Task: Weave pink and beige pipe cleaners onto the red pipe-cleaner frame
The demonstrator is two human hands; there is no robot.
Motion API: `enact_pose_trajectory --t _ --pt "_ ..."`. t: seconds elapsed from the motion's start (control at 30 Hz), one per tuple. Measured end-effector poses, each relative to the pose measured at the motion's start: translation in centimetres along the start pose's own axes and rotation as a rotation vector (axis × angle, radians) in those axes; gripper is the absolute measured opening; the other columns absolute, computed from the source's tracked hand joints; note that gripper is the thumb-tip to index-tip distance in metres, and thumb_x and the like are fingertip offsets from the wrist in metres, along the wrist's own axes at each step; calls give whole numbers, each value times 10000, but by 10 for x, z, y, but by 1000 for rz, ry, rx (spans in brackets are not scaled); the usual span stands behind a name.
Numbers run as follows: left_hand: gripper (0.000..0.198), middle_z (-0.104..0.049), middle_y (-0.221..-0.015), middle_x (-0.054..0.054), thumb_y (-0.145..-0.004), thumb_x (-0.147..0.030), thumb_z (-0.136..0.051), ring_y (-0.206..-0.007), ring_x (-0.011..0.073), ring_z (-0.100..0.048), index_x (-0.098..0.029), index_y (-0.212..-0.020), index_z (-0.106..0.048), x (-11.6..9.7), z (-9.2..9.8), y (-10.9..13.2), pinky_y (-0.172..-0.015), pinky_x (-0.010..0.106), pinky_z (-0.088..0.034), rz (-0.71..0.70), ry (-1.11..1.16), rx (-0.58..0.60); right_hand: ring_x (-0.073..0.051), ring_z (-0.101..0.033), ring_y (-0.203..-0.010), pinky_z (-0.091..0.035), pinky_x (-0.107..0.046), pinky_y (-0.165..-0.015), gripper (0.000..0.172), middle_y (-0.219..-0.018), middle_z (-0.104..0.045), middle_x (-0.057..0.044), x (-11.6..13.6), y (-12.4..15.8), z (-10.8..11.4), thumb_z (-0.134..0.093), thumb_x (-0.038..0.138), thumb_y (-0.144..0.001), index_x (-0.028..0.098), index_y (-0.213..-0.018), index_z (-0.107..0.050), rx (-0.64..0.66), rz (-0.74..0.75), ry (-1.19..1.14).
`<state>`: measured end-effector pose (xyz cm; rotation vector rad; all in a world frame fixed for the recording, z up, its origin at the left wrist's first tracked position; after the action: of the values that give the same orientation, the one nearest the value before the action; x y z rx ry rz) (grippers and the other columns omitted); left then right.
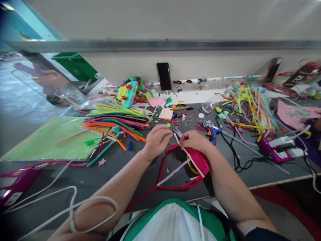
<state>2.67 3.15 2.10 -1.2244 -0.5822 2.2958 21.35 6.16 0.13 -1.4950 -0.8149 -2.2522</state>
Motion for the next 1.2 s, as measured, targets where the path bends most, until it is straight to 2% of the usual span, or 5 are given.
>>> enact_pose_trajectory --t 0.17,0.43,0.83,1.0,1.2 --pt "191 -654 -1026 110 -857 -274 -544 -967 228 -598 -182 -984 -654 -13 -10 4 -869 374 -438 -271 -235 334 -118 -583 -586 -428 -205 -551 142 -641 -674 7 -1 0 5 -626 273 -667 144 -714 -663 -42 52 47" --pt "202 -642 -996 118 -900 -203 -438 -956 213 -583 -141 -981 -613 -12 -24 11 -837 345 -448 -275 -392 371 -112 -566 -574 -399 -197 -530 181 -621 -662 18 -7 -2 7 -635 308 -659 147 -731 -678 -75 49 70" --pt "240 -498 -531 -21 -770 -339 -593 -500 88 -420 -136 -643 -580 9 -27 5 -508 217 -302 575 382 634 -101 -512 -592 -353 -204 -549 175 -604 -630 18 3 2 5 -658 294 -650 146 -727 -710 -66 137 229" --pt "338 -548 -606 20 -744 -437 -655 -552 117 -541 -116 -667 -584 9 -24 9 -538 229 -396 756 802 749 -102 -537 -585 -373 -204 -556 176 -617 -645 15 2 4 4 -655 302 -660 145 -727 -698 -26 150 132" --pt "410 -628 -733 81 -708 -497 -690 -672 191 -646 -99 -786 -629 9 -20 11 -593 285 -499 927 861 740 -113 -574 -617 -406 -206 -593 178 -652 -674 5 7 9 4 -671 295 -656 138 -736 -693 24 151 92"
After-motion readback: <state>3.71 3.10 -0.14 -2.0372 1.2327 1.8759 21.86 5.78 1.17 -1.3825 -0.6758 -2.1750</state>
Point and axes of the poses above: each hand's wrist, its own y-axis away from the middle knuckle, its own z-axis out of the back of the hand, x = y × z, the point moved 2 cm from there along -y, towards the middle knuckle
